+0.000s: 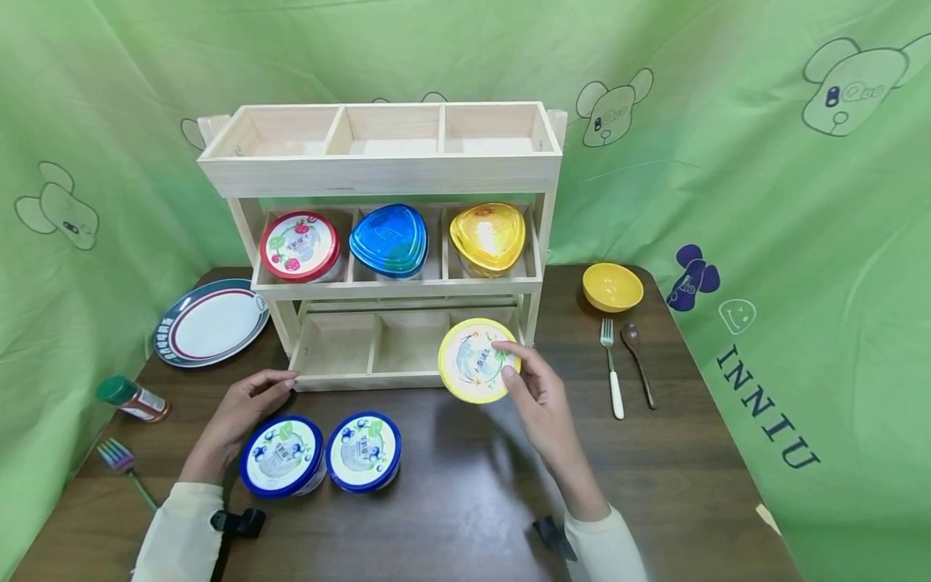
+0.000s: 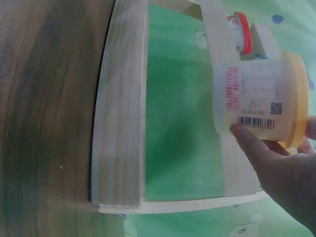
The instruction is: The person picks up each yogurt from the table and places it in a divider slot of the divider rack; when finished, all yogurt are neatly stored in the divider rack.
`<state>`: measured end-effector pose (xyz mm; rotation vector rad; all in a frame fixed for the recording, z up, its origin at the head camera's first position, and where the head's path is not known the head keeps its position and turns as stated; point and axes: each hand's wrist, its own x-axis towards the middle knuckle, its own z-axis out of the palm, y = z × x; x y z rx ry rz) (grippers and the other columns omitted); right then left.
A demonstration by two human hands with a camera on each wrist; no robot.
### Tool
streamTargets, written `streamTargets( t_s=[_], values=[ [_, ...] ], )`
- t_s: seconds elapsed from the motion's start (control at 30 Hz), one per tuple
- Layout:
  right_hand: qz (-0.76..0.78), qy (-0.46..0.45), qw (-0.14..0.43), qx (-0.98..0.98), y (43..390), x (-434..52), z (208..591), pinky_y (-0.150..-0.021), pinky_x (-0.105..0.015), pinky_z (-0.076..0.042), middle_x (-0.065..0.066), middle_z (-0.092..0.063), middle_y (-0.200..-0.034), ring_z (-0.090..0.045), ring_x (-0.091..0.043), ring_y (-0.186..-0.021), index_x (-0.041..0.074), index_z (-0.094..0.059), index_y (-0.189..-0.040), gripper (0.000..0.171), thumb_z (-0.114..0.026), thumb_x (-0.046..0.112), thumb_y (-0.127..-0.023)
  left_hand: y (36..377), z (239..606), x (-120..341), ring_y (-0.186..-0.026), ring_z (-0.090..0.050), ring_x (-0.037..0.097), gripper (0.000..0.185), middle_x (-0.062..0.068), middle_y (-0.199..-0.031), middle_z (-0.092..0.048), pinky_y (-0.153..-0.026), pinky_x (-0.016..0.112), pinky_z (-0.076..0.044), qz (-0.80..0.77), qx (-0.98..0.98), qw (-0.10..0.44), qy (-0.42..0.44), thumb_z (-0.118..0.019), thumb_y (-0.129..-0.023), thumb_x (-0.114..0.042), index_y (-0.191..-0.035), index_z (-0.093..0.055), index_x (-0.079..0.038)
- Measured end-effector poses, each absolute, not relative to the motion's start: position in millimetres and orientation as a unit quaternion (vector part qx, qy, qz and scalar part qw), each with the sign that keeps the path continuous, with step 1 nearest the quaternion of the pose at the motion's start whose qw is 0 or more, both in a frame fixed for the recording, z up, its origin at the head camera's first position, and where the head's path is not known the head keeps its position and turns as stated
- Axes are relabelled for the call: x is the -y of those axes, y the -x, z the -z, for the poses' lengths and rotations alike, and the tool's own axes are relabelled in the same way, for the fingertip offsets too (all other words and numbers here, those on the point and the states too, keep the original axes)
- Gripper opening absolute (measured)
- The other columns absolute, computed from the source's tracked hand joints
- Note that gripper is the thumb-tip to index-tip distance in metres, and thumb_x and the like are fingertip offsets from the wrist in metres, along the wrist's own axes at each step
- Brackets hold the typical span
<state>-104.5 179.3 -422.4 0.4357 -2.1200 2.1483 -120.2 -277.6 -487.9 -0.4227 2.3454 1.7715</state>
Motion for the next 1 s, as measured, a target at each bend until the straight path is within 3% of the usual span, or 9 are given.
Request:
streamTargets(
  t_s=[0.2,0.6,0.8,1.0],
  values=[
    [-0.731,-0.124,0.03,0.671,131.9,-180.1,435.5,-0.08,-0.021,-0.052,-0.008,-0.063,-0.128,-0.059,-0.013,-0.101,0.0,-0.059,-0.146,0.033,-0.053,0.009,-0.115,118.4,488.3,278.5,-0.104,-0.059,0.014,0.036,-0.002,-0.123,-0.069,-0.086,0.023,-0.053,-0.6,-0.784,0.085,0.137,-0.07,-0.109,-0.028,-0.139,-0.073,-0.007],
    [-0.741,-0.06,0.013,0.669,164.5,-179.1,457.2,-0.097,-0.026,-0.056,-0.011,-0.06,-0.139,-0.063,-0.014,-0.116,-0.003,-0.052,-0.154,0.04,-0.05,0.008,-0.116,122.3,489.1,280.1,-0.099,-0.061,0.008,0.034,-0.008,-0.112,-0.07,-0.085,0.021,-0.054,-0.614,-0.773,0.086,0.133,-0.07,-0.109,-0.026,-0.138,-0.074,-0.007],
    [-0.719,-0.012,0.003,0.695,176.1,-175.9,462.7,-0.078,-0.025,-0.05,-0.005,-0.062,-0.122,-0.057,-0.012,-0.093,0.005,-0.057,-0.152,0.037,-0.05,0.011,-0.116,123.3,490.9,281.4,-0.1,-0.06,0.009,0.037,-0.008,-0.113,-0.07,-0.085,0.022,-0.054,-0.614,-0.771,0.088,0.14,-0.07,-0.109,-0.024,-0.141,-0.072,-0.006],
    [-0.694,-0.011,0.025,0.719,184.2,-172.1,467.2,-0.067,-0.023,-0.046,-0.003,-0.063,-0.104,-0.055,-0.016,-0.078,-0.002,-0.061,-0.147,0.036,-0.049,0.001,-0.113,123.4,493.1,281.9,-0.099,-0.06,0.008,0.036,-0.009,-0.113,-0.07,-0.085,0.022,-0.053,-0.615,-0.771,0.088,0.14,-0.069,-0.109,-0.024,-0.141,-0.072,-0.006]
  ],
)
